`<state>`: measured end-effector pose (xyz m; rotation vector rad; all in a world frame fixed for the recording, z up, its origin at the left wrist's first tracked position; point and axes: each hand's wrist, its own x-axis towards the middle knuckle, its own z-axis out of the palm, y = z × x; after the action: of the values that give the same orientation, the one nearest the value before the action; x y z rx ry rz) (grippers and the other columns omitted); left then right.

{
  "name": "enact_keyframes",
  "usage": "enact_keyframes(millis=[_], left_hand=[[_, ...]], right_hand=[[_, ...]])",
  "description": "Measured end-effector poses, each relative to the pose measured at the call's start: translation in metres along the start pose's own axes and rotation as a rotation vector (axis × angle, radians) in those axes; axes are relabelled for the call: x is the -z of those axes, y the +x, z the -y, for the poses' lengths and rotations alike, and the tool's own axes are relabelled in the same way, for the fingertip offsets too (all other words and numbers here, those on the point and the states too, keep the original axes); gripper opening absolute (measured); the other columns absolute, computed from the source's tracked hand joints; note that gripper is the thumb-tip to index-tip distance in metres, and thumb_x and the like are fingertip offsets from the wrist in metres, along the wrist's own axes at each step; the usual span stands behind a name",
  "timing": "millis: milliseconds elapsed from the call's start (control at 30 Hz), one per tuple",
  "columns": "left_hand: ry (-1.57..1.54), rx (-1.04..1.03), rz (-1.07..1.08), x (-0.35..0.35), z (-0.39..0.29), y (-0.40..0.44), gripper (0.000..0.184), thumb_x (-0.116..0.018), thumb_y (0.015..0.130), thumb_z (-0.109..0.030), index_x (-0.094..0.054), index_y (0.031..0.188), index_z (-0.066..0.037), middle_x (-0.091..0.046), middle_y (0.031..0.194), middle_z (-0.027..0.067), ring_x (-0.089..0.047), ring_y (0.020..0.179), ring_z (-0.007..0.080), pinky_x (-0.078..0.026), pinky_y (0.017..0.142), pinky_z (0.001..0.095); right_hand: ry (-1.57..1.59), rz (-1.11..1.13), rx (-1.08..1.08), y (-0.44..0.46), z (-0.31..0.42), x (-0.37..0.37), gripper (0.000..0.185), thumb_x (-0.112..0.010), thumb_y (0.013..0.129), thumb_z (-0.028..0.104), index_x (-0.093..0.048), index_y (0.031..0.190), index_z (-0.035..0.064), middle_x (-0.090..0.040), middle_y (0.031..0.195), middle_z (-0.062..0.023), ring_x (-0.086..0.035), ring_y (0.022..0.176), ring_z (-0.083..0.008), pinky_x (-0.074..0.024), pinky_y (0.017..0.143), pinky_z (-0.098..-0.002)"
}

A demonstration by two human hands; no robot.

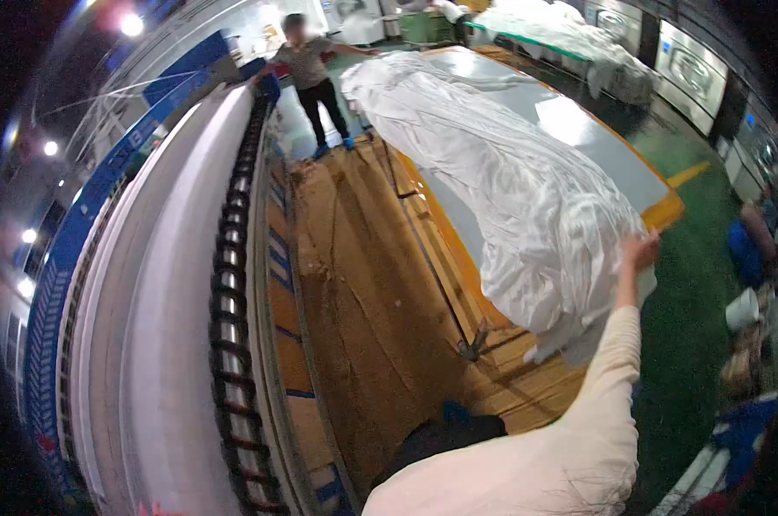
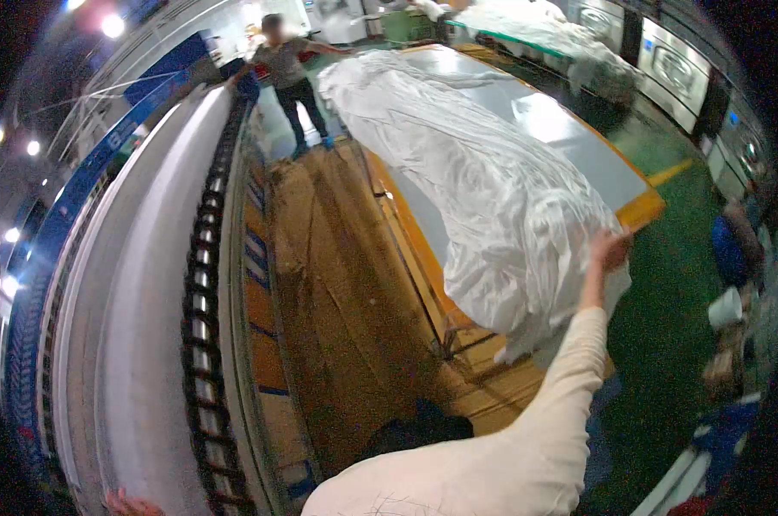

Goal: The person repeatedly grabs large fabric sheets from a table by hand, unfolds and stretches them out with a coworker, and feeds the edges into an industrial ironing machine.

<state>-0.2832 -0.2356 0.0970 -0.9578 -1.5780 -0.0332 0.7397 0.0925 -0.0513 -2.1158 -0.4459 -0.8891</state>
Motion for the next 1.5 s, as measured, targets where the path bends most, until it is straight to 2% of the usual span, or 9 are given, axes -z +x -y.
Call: enact_keyframes(millis=[133,533,733,833,1000,1033,1200,1333,1500], left_hand=[[-0.333,-0.073,0.117,0.0,-0.083,0.006,0.013,-0.048,0.078,-0.002,-0.055,0.089,-0.003,-0.047,0.124,0.0135,-0.043,0.116,0.0325,-0.031,0.097,0.0495],[-0.956,-0.163,0.392,0.054,-0.298,0.025,0.013,-0.054,0.062,0.006,-0.054,0.072,-0.003,-0.05,0.111,0.0145,-0.043,0.112,0.0347,-0.035,0.094,0.0465],[-1.059,-0.227,0.412,0.067,-0.318,0.028,0.013,-0.054,0.061,0.007,-0.054,0.071,-0.002,-0.052,0.109,0.0138,-0.045,0.11,0.0342,-0.037,0.093,0.045],[-1.022,-0.185,0.399,0.065,-0.309,0.022,0.012,-0.054,0.061,0.008,-0.053,0.07,-0.001,-0.051,0.107,0.0147,-0.046,0.108,0.0345,-0.037,0.092,0.0449],[-1.004,-0.023,0.539,0.086,-0.302,-0.023,0.011,-0.054,0.061,0.008,-0.053,0.068,0.0,-0.051,0.105,0.0165,-0.046,0.105,0.0352,-0.038,0.09,0.0449],[-1.035,0.013,0.557,0.092,-0.301,-0.03,0.01,-0.054,0.062,0.008,-0.053,0.068,0.0,-0.051,0.104,0.0169,-0.045,0.105,0.0355,-0.038,0.089,0.0452],[-1.043,0.109,0.688,0.106,-0.29,-0.076,0.01,-0.054,0.062,0.007,-0.054,0.068,-0.001,-0.05,0.102,0.0168,-0.045,0.105,0.0344,-0.037,0.09,0.0446],[-1.088,0.124,0.711,0.105,-0.283,-0.089,0.011,-0.053,0.062,0.007,-0.053,0.068,-0.002,-0.052,0.099,0.0171,-0.047,0.1,0.035,-0.038,0.087,0.0441],[-1.164,0.133,0.65,0.102,-0.299,-0.077,0.011,-0.053,0.063,0.007,-0.055,0.069,-0.002,-0.054,0.097,0.0148,-0.049,0.096,0.0329,-0.042,0.081,0.0414]], right_hand=[[-0.071,0.323,-0.467,0.023,-0.091,-0.048,0.083,-0.057,0.074,0.061,-0.045,0.124,-0.0036,-0.05,0.123,-0.024,-0.05,0.11,-0.0408,-0.0398,0.092,-0.0464],[-0.061,0.662,-0.022,0.056,-0.071,0.014,0.047,-0.058,0.084,0.042,-0.05,0.108,0.0019,-0.056,0.102,-0.02,-0.056,0.094,-0.0364,-0.0438,0.077,-0.0444],[0.133,0.572,0.566,0.121,0.004,0.026,0.036,-0.047,0.091,0.036,-0.055,0.109,0.0064,-0.062,0.094,-0.0202,-0.059,0.087,-0.0371,-0.0451,0.071,-0.0456],[-0.155,0.496,0.506,0.117,0.126,0.116,0.033,-0.046,0.092,0.032,-0.058,0.099,0.0026,-0.061,0.085,-0.0204,-0.059,0.082,-0.0369,-0.0469,0.07,-0.0411],[-0.165,0.127,0.555,0.085,0.102,0.072,0.05,-0.058,0.08,0.051,-0.058,0.1,0.0048,-0.056,0.108,-0.0207,-0.054,0.098,-0.035,-0.0454,0.075,-0.0438],[-0.304,0.543,0.426,0.072,0.111,0.09,0.059,-0.066,0.071,0.055,-0.061,0.1,0.0032,-0.049,0.119,-0.0201,-0.049,0.107,-0.0344,-0.0429,0.082,-0.0454],[-0.482,0.451,0.704,0.051,0.067,0.042,0.047,-0.068,0.072,0.046,-0.065,0.089,0.0023,-0.056,0.11,-0.0176,-0.052,0.102,-0.033,-0.0417,0.084,-0.0439],[-0.343,0.634,0.713,0.073,0.048,0.0,0.035,-0.062,0.08,0.036,-0.064,0.083,0.0009,-0.06,0.095,-0.0169,-0.059,0.083,-0.0337,-0.0439,0.076,-0.0414],[0.043,0.394,0.717,0.069,0.173,0.128,0.029,-0.058,0.085,0.025,-0.059,0.074,-0.002,-0.06,0.087,-0.0178,-0.059,0.081,-0.0338,-0.0463,0.071,-0.0395]])
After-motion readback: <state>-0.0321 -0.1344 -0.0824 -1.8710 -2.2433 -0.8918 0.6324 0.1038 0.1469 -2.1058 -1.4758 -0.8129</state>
